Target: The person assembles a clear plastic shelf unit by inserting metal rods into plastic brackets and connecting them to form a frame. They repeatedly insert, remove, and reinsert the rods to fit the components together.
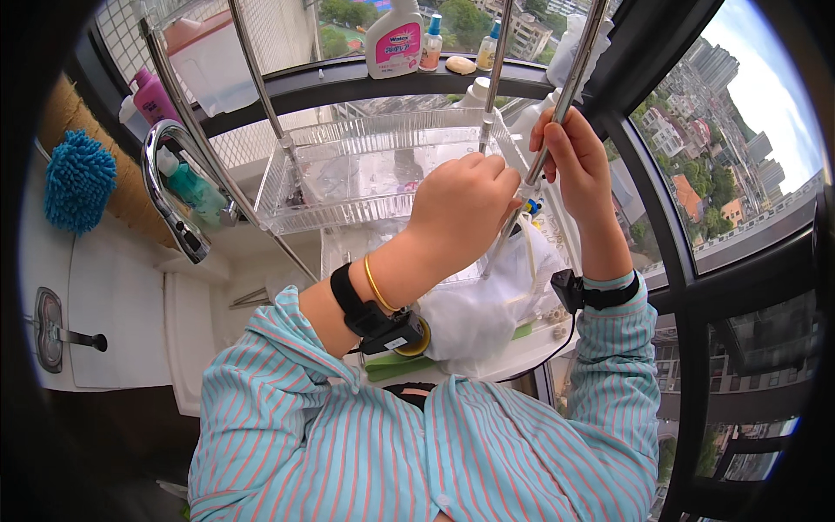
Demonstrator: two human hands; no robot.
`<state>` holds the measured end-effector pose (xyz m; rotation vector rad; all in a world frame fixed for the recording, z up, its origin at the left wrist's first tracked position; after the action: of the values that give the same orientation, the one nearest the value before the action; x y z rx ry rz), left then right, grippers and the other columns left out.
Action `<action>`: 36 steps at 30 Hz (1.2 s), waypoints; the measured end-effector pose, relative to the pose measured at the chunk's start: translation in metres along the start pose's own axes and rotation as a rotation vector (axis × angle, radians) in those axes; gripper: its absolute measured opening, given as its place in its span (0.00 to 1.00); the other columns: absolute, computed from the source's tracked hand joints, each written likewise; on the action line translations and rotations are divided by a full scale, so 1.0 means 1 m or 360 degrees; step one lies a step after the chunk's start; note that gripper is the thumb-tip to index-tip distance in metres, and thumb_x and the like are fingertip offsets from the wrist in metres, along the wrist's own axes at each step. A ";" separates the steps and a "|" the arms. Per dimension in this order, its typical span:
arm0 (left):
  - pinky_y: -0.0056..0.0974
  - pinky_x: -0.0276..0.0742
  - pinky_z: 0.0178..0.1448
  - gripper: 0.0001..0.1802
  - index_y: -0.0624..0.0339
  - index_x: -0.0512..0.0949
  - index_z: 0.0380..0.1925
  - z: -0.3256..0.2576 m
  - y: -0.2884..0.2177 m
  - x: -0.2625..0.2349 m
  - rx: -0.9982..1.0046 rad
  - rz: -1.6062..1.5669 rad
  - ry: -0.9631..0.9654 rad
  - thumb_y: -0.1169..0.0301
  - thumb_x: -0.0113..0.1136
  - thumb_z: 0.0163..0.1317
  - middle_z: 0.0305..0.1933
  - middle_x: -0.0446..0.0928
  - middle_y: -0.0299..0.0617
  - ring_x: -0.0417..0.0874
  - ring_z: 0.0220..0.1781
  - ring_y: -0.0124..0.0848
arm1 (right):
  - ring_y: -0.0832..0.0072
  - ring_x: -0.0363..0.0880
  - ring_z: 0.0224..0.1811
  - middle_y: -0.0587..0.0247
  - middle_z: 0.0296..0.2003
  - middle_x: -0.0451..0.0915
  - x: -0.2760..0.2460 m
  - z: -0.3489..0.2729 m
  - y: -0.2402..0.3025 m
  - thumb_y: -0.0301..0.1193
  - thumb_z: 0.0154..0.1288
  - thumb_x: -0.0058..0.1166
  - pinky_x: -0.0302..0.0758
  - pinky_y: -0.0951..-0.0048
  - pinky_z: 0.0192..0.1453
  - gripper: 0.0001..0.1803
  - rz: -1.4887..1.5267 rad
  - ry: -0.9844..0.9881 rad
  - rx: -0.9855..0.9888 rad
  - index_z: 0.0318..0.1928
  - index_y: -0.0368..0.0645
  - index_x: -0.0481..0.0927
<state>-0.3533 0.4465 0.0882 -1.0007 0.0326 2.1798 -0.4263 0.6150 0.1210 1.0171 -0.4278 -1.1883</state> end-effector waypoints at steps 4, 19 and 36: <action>0.46 0.77 0.40 0.11 0.58 0.76 0.30 -0.005 -0.002 -0.006 -0.0017 -0.0045 0.0002 0.66 0.69 0.60 0.32 0.76 0.40 0.81 0.38 0.41 | 0.95 0.61 0.26 0.75 0.34 0.78 0.007 -0.005 0.006 0.34 0.83 0.49 0.58 0.87 0.28 0.10 0.0020 0.0026 0.0031 0.47 0.40 0.76; 0.44 0.77 0.39 0.12 0.57 0.76 0.30 -0.007 -0.011 -0.011 -0.0068 -0.0020 0.0021 0.65 0.69 0.59 0.32 0.76 0.39 0.81 0.39 0.41 | 0.94 0.62 0.24 0.70 0.33 0.81 0.000 -0.016 0.016 0.32 0.82 0.50 0.59 0.86 0.26 0.08 -0.0074 0.0072 0.0017 0.44 0.39 0.75; 0.40 0.75 0.38 0.12 0.54 0.74 0.30 -0.014 -0.032 -0.002 0.0031 0.0152 0.0136 0.63 0.68 0.56 0.31 0.72 0.36 0.78 0.37 0.35 | 0.90 0.70 0.26 0.64 0.35 0.80 -0.026 -0.030 0.039 0.32 0.82 0.50 0.67 0.86 0.29 0.12 -0.0222 0.0211 -0.0115 0.43 0.35 0.76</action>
<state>-0.3232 0.4648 0.0878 -1.1012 0.1442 2.2171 -0.3917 0.6526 0.1432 1.0695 -0.2105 -1.2430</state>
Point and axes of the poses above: each hand's wrist, its own z-axis towards the middle knuckle, its own x-axis out of the palm, y = z × x, the point moved 2 cm from there along z, towards the middle knuckle
